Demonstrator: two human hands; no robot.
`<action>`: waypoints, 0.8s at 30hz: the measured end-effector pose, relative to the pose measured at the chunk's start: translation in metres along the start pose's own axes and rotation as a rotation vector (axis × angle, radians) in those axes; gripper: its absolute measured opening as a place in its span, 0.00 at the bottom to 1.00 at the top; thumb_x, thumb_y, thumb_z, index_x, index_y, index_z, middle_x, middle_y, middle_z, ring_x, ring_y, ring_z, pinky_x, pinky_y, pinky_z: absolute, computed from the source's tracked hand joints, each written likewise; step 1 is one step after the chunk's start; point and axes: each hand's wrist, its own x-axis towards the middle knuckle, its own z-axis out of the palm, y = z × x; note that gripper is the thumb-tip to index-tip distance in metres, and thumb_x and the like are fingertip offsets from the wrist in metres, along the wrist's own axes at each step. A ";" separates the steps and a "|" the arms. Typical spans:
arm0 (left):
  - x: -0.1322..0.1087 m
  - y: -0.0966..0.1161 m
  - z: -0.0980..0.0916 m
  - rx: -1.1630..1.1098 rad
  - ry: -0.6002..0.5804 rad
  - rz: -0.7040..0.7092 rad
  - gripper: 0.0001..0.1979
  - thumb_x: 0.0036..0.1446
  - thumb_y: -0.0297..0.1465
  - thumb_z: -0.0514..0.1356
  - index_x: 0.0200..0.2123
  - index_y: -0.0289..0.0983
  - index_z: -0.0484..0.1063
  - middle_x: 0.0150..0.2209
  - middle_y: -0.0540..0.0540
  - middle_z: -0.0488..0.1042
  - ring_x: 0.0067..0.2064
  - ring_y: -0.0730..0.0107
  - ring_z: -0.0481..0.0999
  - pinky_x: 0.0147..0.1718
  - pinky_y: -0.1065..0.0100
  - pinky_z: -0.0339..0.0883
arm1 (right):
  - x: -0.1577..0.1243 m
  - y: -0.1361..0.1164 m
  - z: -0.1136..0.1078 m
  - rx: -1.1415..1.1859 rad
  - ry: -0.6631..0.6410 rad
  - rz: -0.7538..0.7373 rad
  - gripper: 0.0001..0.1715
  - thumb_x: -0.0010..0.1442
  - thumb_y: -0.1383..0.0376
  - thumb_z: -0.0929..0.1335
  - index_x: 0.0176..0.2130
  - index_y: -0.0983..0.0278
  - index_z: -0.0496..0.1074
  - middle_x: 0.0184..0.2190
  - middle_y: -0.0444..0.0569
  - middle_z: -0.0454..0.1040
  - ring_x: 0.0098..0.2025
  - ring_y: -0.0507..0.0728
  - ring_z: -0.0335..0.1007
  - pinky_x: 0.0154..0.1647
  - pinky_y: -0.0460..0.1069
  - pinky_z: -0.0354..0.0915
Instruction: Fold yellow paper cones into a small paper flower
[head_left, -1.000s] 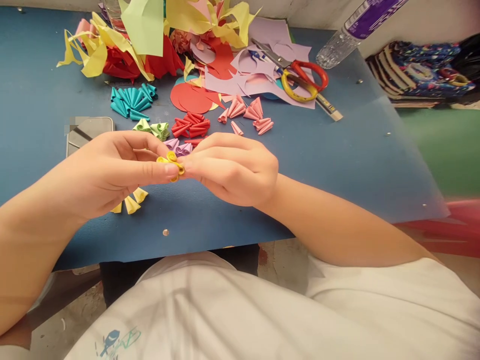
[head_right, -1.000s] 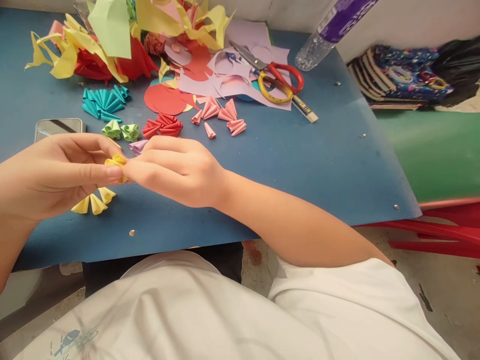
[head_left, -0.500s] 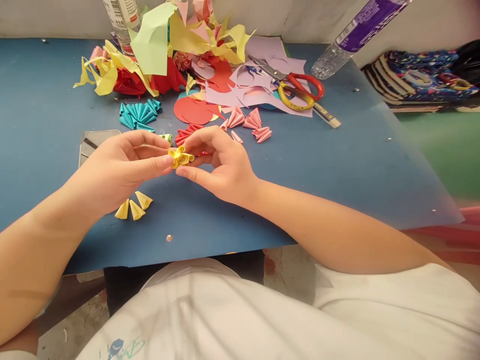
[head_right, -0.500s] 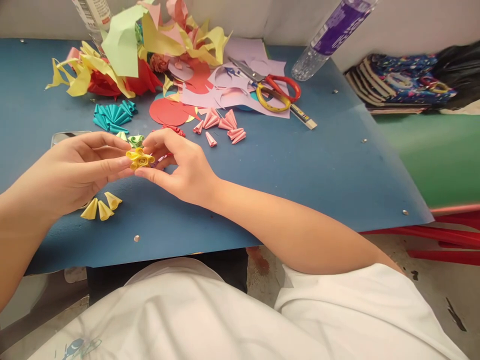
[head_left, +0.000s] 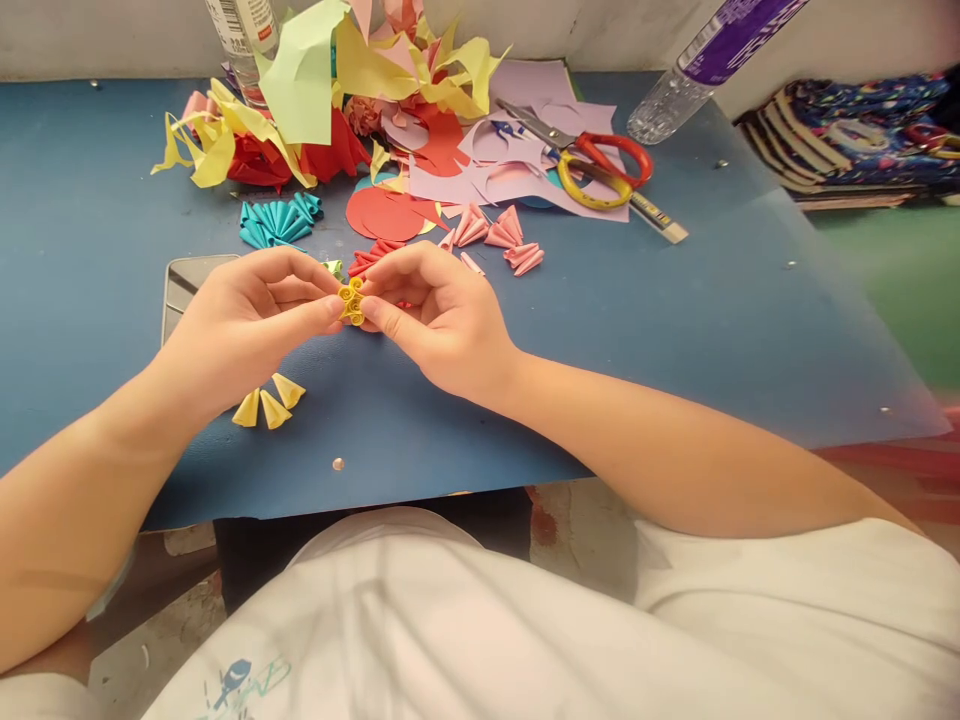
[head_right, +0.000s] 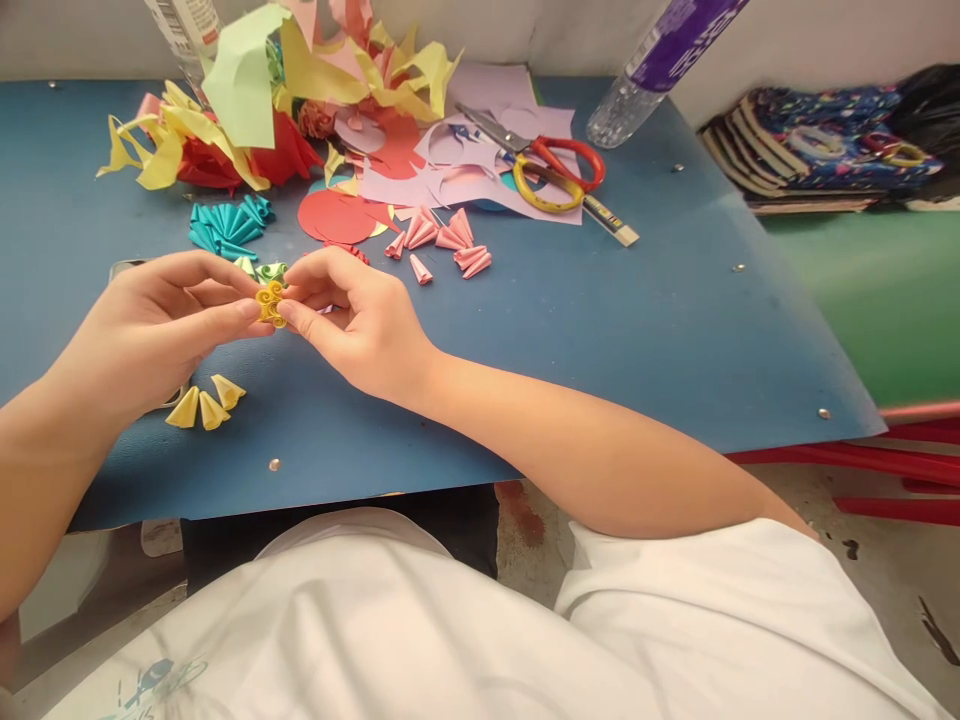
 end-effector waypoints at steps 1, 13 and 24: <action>0.001 -0.001 0.000 -0.022 -0.004 0.000 0.07 0.59 0.30 0.76 0.39 0.38 0.82 0.36 0.46 0.85 0.40 0.64 0.84 0.45 0.62 0.79 | -0.001 0.000 0.000 0.002 0.009 0.004 0.20 0.65 0.50 0.78 0.47 0.58 0.73 0.43 0.44 0.82 0.44 0.53 0.83 0.48 0.51 0.85; 0.006 -0.004 -0.009 -0.253 -0.189 -0.153 0.08 0.58 0.29 0.74 0.41 0.35 0.84 0.37 0.43 0.84 0.40 0.63 0.83 0.44 0.61 0.76 | 0.008 -0.009 -0.017 -0.193 -0.193 -0.208 0.13 0.71 0.56 0.72 0.52 0.58 0.75 0.50 0.49 0.80 0.53 0.56 0.79 0.45 0.50 0.81; 0.004 -0.004 -0.011 -0.235 -0.295 -0.224 0.11 0.58 0.35 0.79 0.38 0.37 0.84 0.35 0.45 0.84 0.39 0.67 0.81 0.39 0.67 0.74 | 0.013 -0.007 -0.022 -0.535 -0.242 -0.486 0.13 0.74 0.51 0.69 0.45 0.55 0.79 0.43 0.46 0.83 0.47 0.57 0.82 0.55 0.62 0.82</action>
